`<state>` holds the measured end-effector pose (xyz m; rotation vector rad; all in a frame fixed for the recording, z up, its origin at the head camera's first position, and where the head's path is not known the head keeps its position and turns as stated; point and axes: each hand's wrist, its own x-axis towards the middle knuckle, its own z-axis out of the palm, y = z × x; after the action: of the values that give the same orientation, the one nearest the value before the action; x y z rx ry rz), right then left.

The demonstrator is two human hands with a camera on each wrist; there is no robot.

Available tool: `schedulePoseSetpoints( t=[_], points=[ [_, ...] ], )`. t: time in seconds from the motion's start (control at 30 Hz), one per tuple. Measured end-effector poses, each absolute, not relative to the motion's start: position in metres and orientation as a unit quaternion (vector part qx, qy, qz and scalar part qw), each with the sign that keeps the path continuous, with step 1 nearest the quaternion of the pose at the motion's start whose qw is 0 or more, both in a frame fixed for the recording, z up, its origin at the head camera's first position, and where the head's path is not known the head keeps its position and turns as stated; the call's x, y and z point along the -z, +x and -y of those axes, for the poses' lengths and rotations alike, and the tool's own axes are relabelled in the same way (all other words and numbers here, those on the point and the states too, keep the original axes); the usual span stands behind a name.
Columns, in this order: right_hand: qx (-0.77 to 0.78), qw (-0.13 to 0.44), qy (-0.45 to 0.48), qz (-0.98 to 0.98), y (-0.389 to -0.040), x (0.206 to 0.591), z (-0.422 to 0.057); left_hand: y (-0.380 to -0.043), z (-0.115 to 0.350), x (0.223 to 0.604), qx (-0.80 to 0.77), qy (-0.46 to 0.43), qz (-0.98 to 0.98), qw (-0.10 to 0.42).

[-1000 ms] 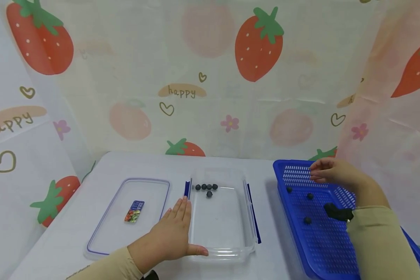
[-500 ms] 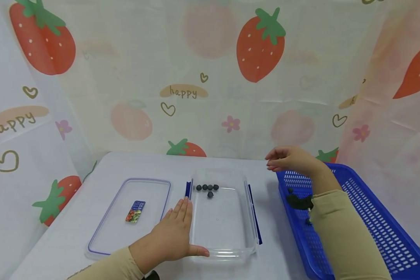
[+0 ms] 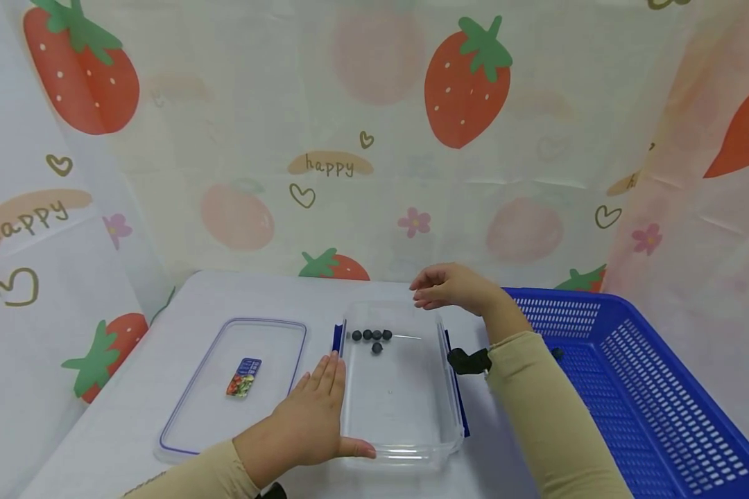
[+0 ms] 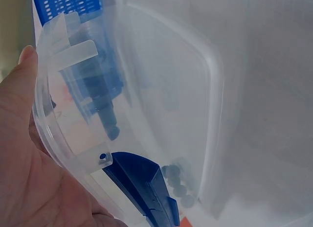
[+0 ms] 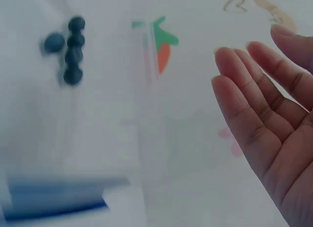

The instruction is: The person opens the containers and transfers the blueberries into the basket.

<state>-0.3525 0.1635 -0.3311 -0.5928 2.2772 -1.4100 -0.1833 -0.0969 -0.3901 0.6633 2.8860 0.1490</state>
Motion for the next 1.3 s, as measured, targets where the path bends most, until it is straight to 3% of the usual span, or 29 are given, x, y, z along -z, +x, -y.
schedulePoseSetpoints(
  t=[0.3, 0.57, 1.3],
  points=[
    [0.501, 0.190, -0.183, -0.824, -0.360, 0.351, -0.113, -0.185, 0.099, 0.390, -0.044, 0.221, -0.970, 0.086],
    [0.468, 0.225, -0.136, -0.844, -0.370, 0.378, -0.083, -0.186, 0.099, 0.391, -0.040, 0.224, -0.970, 0.089],
    [0.319, 0.288, -0.133, -0.893, -0.362, 0.413, -0.078, -0.183, 0.099, 0.389, -0.047, 0.233, -0.968, 0.083]
  ],
)
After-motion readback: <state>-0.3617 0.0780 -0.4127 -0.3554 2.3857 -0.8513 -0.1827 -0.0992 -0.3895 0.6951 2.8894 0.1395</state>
